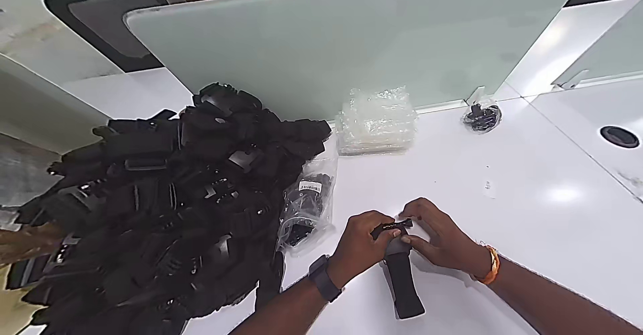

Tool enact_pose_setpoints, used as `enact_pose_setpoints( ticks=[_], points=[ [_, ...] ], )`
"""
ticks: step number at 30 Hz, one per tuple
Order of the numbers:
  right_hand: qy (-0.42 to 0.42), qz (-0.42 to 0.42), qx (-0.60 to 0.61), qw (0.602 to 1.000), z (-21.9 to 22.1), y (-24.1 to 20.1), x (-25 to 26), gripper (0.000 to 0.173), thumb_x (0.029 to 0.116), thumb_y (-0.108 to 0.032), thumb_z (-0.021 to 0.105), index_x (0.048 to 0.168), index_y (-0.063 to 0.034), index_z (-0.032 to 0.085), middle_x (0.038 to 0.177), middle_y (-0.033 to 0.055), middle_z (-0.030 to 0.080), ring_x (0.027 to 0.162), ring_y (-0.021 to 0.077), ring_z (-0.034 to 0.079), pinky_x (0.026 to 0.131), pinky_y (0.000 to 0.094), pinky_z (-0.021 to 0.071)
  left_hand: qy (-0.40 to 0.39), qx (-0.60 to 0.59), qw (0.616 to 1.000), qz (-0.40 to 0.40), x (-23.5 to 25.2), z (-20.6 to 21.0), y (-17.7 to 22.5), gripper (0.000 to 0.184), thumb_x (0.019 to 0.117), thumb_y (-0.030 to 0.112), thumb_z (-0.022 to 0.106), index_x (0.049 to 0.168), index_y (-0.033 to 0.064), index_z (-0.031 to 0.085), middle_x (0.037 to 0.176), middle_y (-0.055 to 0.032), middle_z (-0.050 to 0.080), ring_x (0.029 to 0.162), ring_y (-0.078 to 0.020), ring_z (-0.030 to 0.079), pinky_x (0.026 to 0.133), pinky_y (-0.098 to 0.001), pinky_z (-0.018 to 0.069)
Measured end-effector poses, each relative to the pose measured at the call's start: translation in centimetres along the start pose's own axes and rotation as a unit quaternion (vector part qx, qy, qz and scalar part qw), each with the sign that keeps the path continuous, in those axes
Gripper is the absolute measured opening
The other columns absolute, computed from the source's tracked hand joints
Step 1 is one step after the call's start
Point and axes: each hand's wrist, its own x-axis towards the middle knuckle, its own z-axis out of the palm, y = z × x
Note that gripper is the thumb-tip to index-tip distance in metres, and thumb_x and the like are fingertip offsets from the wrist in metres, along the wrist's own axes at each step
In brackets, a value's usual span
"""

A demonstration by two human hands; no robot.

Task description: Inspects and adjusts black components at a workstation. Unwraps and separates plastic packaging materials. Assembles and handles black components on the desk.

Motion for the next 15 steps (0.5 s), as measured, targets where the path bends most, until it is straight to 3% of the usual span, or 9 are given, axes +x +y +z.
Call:
enact_pose_setpoints(
  ticks=[2,4,6,8,10,12,14,15],
  points=[
    [-0.023,0.03,-0.059,0.998,-0.17,0.08,-0.26,0.048,0.1048,-0.043,0.049,0.131,-0.0056,0.064,0.107,0.0105,0.066,0.103,0.0186,0.061,0.093,0.0337,0.0511,0.006,0.01,1.0,-0.003,0.05,-0.07,-0.13,0.018,0.0948,0.019,0.073,0.102,0.0022,0.075,0.098,-0.0078,0.075,0.088,-0.0087,0.07,0.082,-0.0242,0.0584],
    [-0.03,0.044,-0.123,0.991,-0.1,0.15,-0.42,0.045,0.1095,-0.04,0.038,0.121,-0.0099,0.07,0.095,0.0077,0.069,0.092,0.0201,0.066,0.085,0.0376,0.0526,0.004,0.009,1.0,-0.002,0.09,-0.09,-0.15,0.019,0.0945,0.019,0.074,0.102,0.0019,0.075,0.098,-0.0079,0.075,0.088,-0.0089,0.07,0.083,-0.0241,0.0584],
    [-0.012,0.033,-0.125,0.991,0.06,0.21,-0.35,0.032,0.108,-0.031,0.047,0.112,-0.0095,0.071,0.091,0.0062,0.068,0.087,0.0174,0.065,0.08,0.0328,0.0546,0.0,0.002,1.0,-0.005,0.13,-0.09,-0.19,0.018,0.0943,0.018,0.073,0.101,0.0016,0.075,0.098,-0.0081,0.074,0.088,-0.009,0.07,0.083,-0.0241,0.0583],
    [0.001,0.033,-0.062,0.998,0.06,0.28,-0.28,0.016,0.1017,-0.02,0.058,0.108,-0.0071,0.065,0.099,0.0072,0.064,0.094,0.0139,0.062,0.084,0.0273,0.054,-0.004,-0.005,1.0,-0.019,0.18,-0.19,-0.19,0.017,0.0942,0.018,0.073,0.101,0.0018,0.075,0.097,-0.0078,0.074,0.087,-0.0087,0.069,0.082,-0.0241,0.0582],
    [0.006,0.061,-0.006,0.998,-0.07,0.38,-0.19,0.027,0.0975,-0.025,0.065,0.113,-0.0047,0.058,0.11,0.0093,0.059,0.099,0.0119,0.059,0.085,0.0249,0.0528,-0.007,-0.005,0.999,-0.034,0.25,-0.29,-0.14,0.018,0.094,0.018,0.074,0.101,0.0025,0.075,0.097,-0.007,0.074,0.086,-0.0077,0.069,0.08,-0.0231,0.0579],
    [0.0,0.086,-0.023,0.996,-0.16,0.39,-0.14,0.042,0.1009,-0.041,0.059,0.123,-0.0052,0.062,0.108,0.0085,0.059,0.097,0.0118,0.058,0.085,0.0253,0.0514,-0.009,-0.004,0.999,-0.039,0.28,-0.29,-0.18,0.018,0.0941,0.019,0.074,0.102,0.0023,0.075,0.097,-0.007,0.074,0.086,-0.0077,0.069,0.08,-0.023,0.0576],
    [-0.016,0.101,-0.068,0.992,-0.12,0.18,-0.03,0.041,0.1064,-0.043,0.047,0.116,-0.011,0.07,0.1,0.007,0.062,0.097,0.0166,0.059,0.085,0.0316,0.0499,-0.01,-0.003,0.999,-0.038,0.29,-0.27,-0.22,0.019,0.0939,0.019,0.074,0.102,0.0021,0.075,0.098,-0.0072,0.074,0.086,-0.008,0.069,0.081,-0.0233,0.0577],
    [-0.017,0.101,-0.078,0.992,-0.03,0.15,-0.02,0.037,0.107,-0.04,0.047,0.11,-0.0124,0.072,0.097,0.0061,0.062,0.096,0.0172,0.059,0.085,0.0321,0.0496,-0.011,-0.003,0.999,-0.036,0.28,-0.26,-0.26,0.019,0.0936,0.019,0.074,0.101,0.002,0.075,0.097,-0.0072,0.074,0.086,-0.0079,0.069,0.081,-0.0232,0.0577]
  ],
)
